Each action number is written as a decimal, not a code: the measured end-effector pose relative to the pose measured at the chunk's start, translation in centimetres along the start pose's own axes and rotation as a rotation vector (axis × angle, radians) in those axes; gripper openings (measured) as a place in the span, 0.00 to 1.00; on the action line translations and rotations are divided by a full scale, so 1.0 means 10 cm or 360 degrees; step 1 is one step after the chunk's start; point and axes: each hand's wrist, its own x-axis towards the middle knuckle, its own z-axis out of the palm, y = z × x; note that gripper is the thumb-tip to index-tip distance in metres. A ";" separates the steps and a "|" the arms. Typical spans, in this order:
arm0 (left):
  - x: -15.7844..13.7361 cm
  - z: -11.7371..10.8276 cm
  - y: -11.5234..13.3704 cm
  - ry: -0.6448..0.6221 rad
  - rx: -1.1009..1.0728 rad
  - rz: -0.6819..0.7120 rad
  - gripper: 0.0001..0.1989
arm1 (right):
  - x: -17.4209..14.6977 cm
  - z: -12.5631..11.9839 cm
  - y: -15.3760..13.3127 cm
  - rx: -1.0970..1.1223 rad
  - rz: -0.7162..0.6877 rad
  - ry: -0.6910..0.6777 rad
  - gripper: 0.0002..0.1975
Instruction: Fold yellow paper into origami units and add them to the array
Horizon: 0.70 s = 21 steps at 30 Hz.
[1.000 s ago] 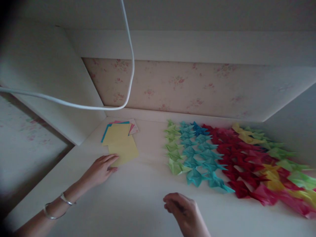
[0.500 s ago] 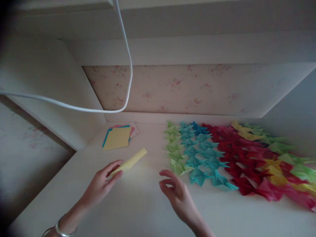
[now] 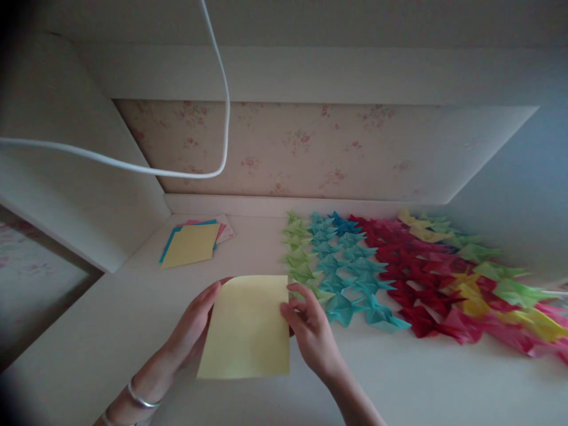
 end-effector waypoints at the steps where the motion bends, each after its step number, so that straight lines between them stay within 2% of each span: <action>1: 0.00 0.00 -0.02 -0.0016 -0.0041 0.0003 0.28 | 0.00 -0.02 0.04 0.0006 -0.0045 0.0090 0.21; 4: -0.02 -0.06 -0.09 -0.0026 0.0028 0.0040 0.31 | 0.02 -0.10 0.10 -0.0070 -0.0157 0.0287 0.19; 7: -0.04 -0.13 -0.19 0.0027 0.0291 0.0125 0.33 | 0.05 -0.15 0.13 -0.0224 -0.0229 0.0314 0.16; 11: -0.04 -0.17 -0.29 0.0176 0.0789 0.0302 0.25 | 0.08 -0.18 0.20 -0.0327 -0.0283 0.0292 0.16; 14: -0.04 -0.17 -0.28 0.0141 0.1042 0.0355 0.19 | 0.09 -0.19 0.27 -0.0343 -0.0290 0.0307 0.16; 17: -0.05 -0.18 -0.24 0.0099 0.0950 0.0357 0.16 | 0.09 -0.20 0.30 -0.0343 -0.0301 0.0340 0.16; 21: -0.07 -0.20 -0.23 0.0049 0.0672 0.0191 0.18 | 0.08 -0.20 0.28 -0.0306 -0.0310 0.0380 0.15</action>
